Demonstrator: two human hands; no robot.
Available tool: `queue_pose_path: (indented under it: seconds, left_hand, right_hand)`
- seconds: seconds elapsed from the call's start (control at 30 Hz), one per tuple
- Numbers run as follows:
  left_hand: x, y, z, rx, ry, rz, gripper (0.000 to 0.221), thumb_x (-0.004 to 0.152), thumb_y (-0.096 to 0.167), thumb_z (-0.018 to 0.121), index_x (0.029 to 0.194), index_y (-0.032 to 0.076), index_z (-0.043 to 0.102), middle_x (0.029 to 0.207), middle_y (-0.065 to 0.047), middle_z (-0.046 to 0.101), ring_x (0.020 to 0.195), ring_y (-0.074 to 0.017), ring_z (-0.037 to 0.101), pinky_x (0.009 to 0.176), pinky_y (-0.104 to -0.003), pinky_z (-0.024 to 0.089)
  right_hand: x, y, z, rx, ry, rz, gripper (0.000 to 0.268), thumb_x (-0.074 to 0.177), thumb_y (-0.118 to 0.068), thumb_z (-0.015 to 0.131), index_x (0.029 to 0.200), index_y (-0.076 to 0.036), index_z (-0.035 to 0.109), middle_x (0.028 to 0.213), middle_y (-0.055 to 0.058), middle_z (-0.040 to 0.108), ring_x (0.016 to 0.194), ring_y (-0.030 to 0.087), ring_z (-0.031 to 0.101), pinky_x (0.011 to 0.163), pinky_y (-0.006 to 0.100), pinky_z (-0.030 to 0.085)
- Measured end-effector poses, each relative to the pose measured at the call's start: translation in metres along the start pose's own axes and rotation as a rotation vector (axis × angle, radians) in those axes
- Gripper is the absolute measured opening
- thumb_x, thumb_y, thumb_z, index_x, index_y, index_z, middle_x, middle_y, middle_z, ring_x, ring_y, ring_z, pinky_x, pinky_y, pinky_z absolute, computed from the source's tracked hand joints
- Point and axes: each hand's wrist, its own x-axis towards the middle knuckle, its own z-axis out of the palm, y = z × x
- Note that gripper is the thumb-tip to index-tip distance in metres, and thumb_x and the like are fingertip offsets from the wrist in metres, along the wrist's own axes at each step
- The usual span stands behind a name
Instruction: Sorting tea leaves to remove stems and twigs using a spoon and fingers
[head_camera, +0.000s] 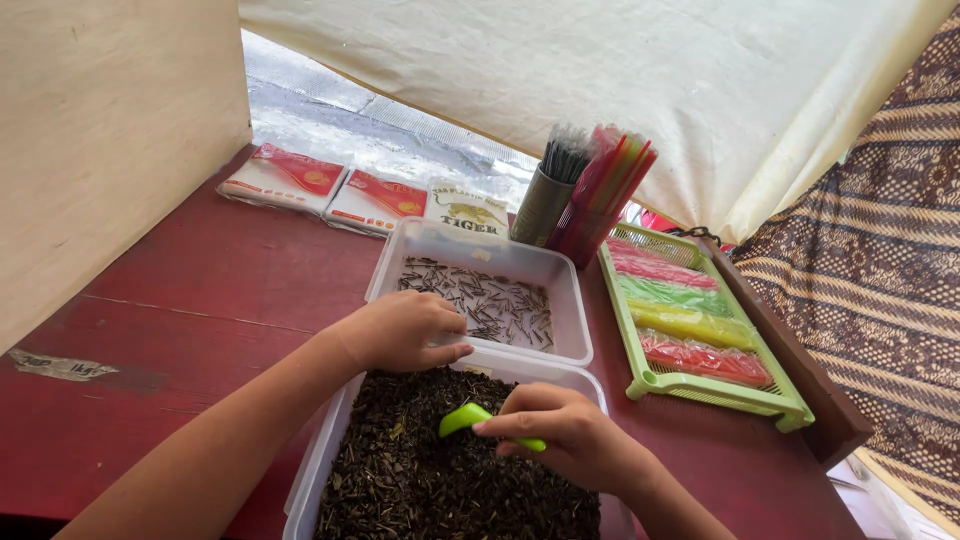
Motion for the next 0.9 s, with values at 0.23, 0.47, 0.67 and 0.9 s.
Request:
queue_pose_path:
  seconds: [0.23,0.47,0.67,0.9]
  left_hand:
    - [-0.0018,0.0004,0.0019,-0.028,-0.043,-0.040,0.040,0.100,0.050,0.054,0.086,0.014,0.065,0.093,-0.009,0.072,0.088,-0.0342,0.068,0.072,-0.051,0.050]
    - [0.0008,-0.0027,0.0013,-0.018,-0.019,-0.005,0.040,0.100,0.049,0.054,0.086,0.013,0.067,0.093,-0.009,0.073,0.087,-0.0345,0.069,0.074,-0.051,0.051]
    - [-0.0009,0.0010,-0.0014,-0.021,-0.058,-0.056,0.041,0.100,0.051,0.052,0.087,0.014,0.064,0.092,-0.009,0.071,0.086,-0.0341,0.068,0.072,-0.051,0.050]
    - [-0.0006,0.0003,-0.0015,-0.033,-0.057,-0.049,0.038,0.100,0.050,0.053,0.091,0.015,0.065,0.094,-0.008,0.071,0.089,-0.0347,0.068,0.073,-0.051,0.050]
  right_hand:
    - [-0.0014,-0.0019,0.0021,0.088,-0.136,0.072,0.033,0.101,-0.008,0.070,0.133,-0.015,0.067,0.094,0.007,0.062,0.079,0.021,0.061,0.075,0.032,0.051]
    - [-0.0037,0.0031,0.0020,0.031,-0.140,0.055,0.033,0.101,-0.012,0.071,0.133,-0.017,0.069,0.084,0.004,0.053,0.072,0.020,0.054,0.071,0.032,0.047]
    - [-0.0019,-0.0023,0.0005,0.054,-0.130,0.081,0.032,0.101,-0.013,0.070,0.133,-0.015,0.069,0.085,0.004,0.056,0.074,0.020,0.057,0.073,0.032,0.049]
    - [-0.0026,-0.0008,0.0007,0.054,-0.118,0.069,0.032,0.100,-0.015,0.071,0.132,-0.015,0.068,0.085,0.005,0.057,0.073,0.021,0.056,0.072,0.033,0.049]
